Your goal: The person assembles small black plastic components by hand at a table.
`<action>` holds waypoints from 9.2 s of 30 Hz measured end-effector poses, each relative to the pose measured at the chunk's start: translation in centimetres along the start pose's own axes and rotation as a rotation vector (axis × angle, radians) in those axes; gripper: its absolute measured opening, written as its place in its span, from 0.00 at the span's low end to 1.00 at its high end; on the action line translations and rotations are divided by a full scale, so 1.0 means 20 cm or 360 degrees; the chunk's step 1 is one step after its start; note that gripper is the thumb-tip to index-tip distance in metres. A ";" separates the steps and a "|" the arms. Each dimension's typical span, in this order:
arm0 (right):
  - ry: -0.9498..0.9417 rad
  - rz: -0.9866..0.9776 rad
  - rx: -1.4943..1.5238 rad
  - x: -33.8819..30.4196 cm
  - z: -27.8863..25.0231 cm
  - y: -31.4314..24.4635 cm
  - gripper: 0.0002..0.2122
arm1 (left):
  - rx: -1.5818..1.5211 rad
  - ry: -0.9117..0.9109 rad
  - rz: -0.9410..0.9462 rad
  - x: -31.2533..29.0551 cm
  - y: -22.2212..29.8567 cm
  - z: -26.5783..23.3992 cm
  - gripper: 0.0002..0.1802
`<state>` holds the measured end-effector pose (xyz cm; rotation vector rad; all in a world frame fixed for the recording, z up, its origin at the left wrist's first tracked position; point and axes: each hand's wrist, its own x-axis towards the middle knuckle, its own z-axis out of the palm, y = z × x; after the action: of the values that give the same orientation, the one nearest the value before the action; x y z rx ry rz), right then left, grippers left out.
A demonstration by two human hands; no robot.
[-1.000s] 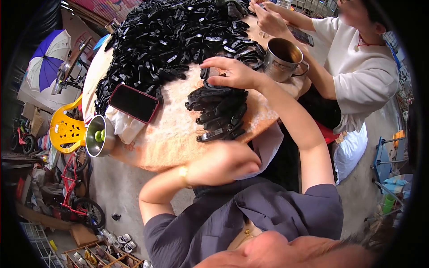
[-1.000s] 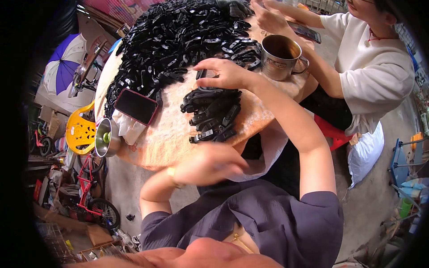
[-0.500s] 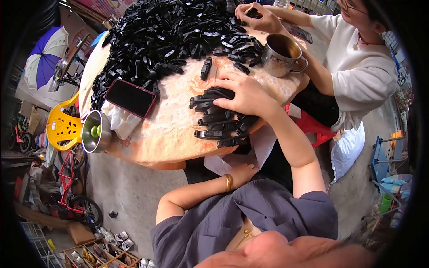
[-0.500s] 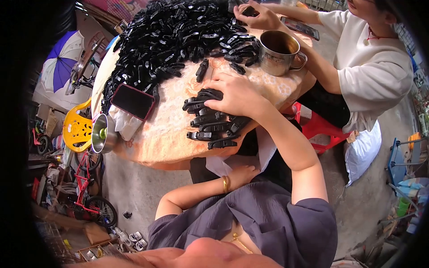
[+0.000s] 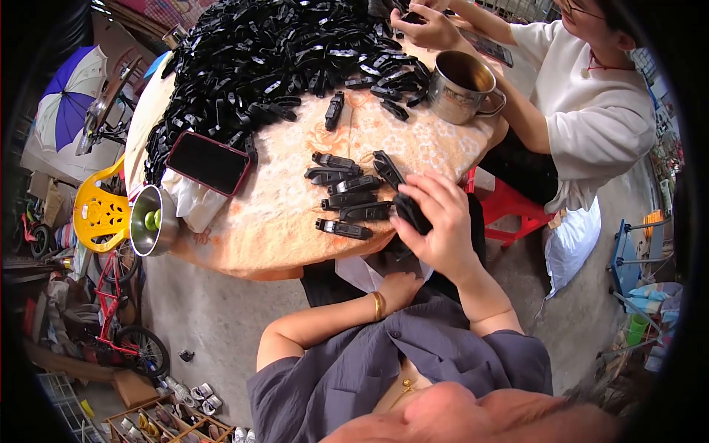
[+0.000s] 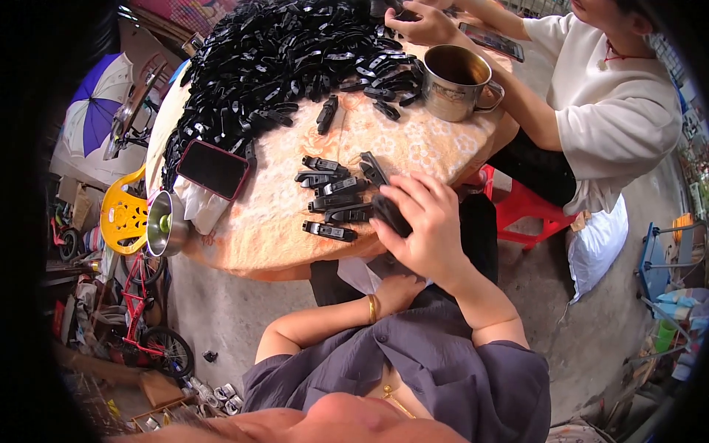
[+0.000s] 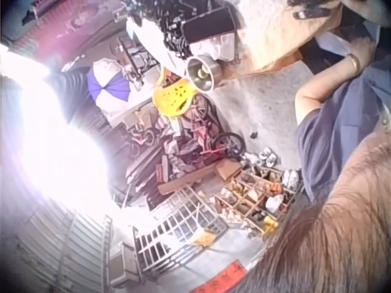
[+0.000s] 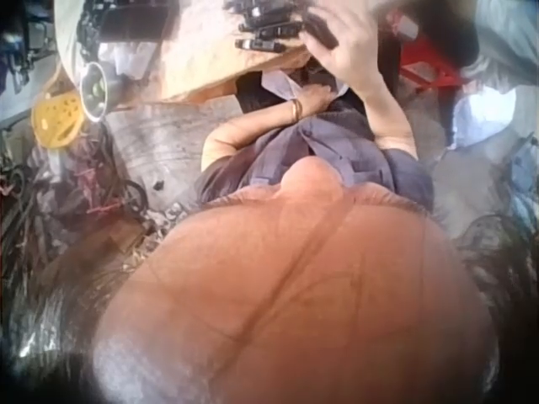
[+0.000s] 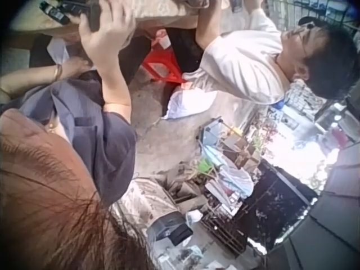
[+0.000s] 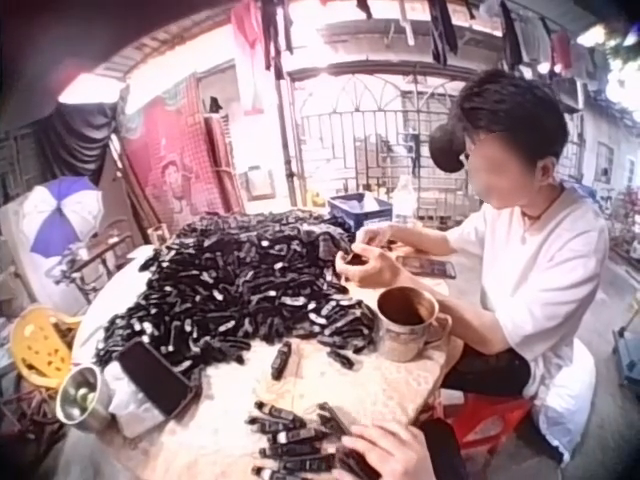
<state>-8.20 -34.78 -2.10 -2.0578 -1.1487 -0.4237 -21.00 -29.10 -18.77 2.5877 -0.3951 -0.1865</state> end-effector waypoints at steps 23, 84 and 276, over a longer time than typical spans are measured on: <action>-0.0790 -0.0589 -0.0148 0.34 0.30 -0.10 0.30 | -0.0104 -0.0192 -0.0186 0.00 0.00 -0.03 0.11; 0.0376 -0.0493 -0.0090 -0.07 -0.05 0.22 0.12 | -0.0252 -0.0057 -0.0084 0.01 -0.07 0.05 0.07; -0.0263 -0.0273 -0.0059 0.87 0.49 0.18 0.48 | 0.0659 0.0924 -0.0524 -0.06 -0.60 -1.50 0.55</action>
<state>3.61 -18.48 -0.10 -2.0646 -1.4331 -0.3643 -12.96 -4.74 0.93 2.9264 0.2312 0.5837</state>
